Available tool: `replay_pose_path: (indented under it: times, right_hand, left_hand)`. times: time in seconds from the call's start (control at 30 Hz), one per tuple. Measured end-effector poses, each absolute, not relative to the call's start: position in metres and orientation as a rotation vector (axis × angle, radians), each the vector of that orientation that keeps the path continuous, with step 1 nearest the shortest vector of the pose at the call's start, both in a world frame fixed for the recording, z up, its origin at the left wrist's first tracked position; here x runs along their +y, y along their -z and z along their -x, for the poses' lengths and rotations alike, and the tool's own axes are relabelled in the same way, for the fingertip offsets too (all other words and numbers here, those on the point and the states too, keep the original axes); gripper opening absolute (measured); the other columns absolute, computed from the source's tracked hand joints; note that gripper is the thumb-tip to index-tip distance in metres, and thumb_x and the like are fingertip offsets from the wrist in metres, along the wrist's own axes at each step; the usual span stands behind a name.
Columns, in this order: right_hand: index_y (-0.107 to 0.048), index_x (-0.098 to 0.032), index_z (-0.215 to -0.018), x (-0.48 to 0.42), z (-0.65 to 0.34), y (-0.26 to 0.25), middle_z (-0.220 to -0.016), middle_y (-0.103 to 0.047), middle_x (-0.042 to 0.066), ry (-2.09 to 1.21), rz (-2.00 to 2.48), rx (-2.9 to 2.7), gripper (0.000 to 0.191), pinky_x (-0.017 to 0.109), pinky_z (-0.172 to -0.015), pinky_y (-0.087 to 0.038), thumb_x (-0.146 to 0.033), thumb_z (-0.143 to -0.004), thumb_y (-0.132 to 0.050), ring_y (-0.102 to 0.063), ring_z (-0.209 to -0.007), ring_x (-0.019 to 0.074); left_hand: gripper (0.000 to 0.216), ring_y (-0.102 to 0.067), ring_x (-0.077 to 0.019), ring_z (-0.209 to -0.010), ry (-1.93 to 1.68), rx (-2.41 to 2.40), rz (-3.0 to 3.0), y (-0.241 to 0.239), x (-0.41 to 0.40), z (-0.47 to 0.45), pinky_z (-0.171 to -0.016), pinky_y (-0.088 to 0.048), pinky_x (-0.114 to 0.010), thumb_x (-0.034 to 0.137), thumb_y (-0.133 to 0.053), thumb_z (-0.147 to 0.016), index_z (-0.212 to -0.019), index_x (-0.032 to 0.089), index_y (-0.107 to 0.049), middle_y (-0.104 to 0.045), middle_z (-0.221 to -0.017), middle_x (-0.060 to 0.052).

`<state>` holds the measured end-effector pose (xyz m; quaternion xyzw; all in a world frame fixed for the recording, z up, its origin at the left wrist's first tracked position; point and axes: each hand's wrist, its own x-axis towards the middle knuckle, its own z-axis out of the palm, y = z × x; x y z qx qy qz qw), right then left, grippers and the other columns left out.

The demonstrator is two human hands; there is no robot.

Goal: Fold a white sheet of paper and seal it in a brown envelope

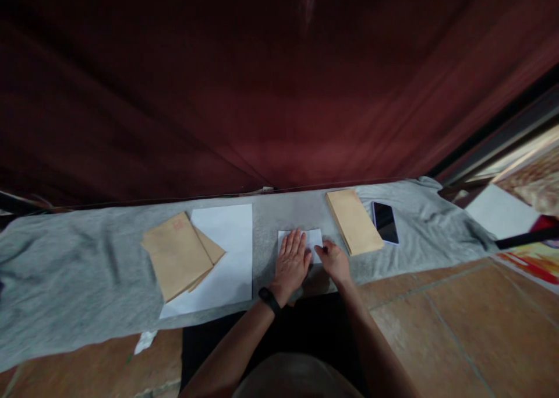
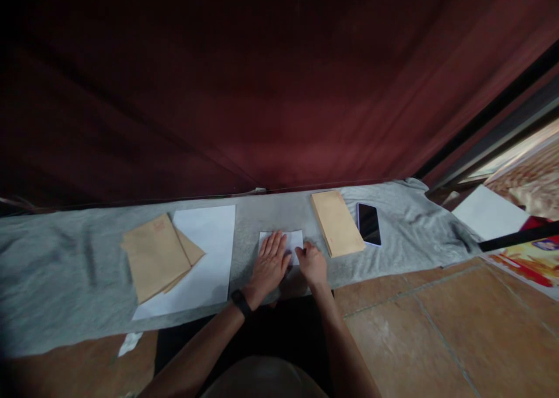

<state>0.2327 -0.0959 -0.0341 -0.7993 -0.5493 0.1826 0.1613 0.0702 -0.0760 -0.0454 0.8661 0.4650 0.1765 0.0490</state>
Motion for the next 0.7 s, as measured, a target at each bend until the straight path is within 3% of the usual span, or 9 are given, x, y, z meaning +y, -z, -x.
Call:
replay_pose_path:
  times: [0.5,0.7]
  right_hand:
    - [-0.069,-0.023,-0.102,-0.099,-0.230,0.029,-0.087,-0.075,0.006,-0.502,2.349,-1.608,0.030,0.027,-0.067,-0.044,-0.043,-0.100,-0.047,-0.070,-0.082,0.0208]
    - [-0.068,-0.022,-0.104,-0.099,-0.229,0.024,-0.087,-0.073,0.006,-0.544,2.386,-1.592,0.031,0.027,-0.068,-0.042,-0.044,-0.100,-0.047,-0.069,-0.085,0.0209]
  left_hand:
    - [0.072,-0.023,-0.0312,-0.152,-0.525,1.563,-2.570,0.053,-0.077,-0.059,-0.121,-0.028,-0.052,0.053,-0.035,-0.101,-0.156,0.007,-0.025,-0.029,-0.161,-0.020]
    - [0.073,-0.019,-0.0298,-0.153,-0.370,1.659,-2.541,0.044,-0.083,-0.049,-0.122,-0.026,-0.048,0.052,-0.037,-0.100,-0.155,0.004,-0.026,-0.028,-0.162,-0.020]
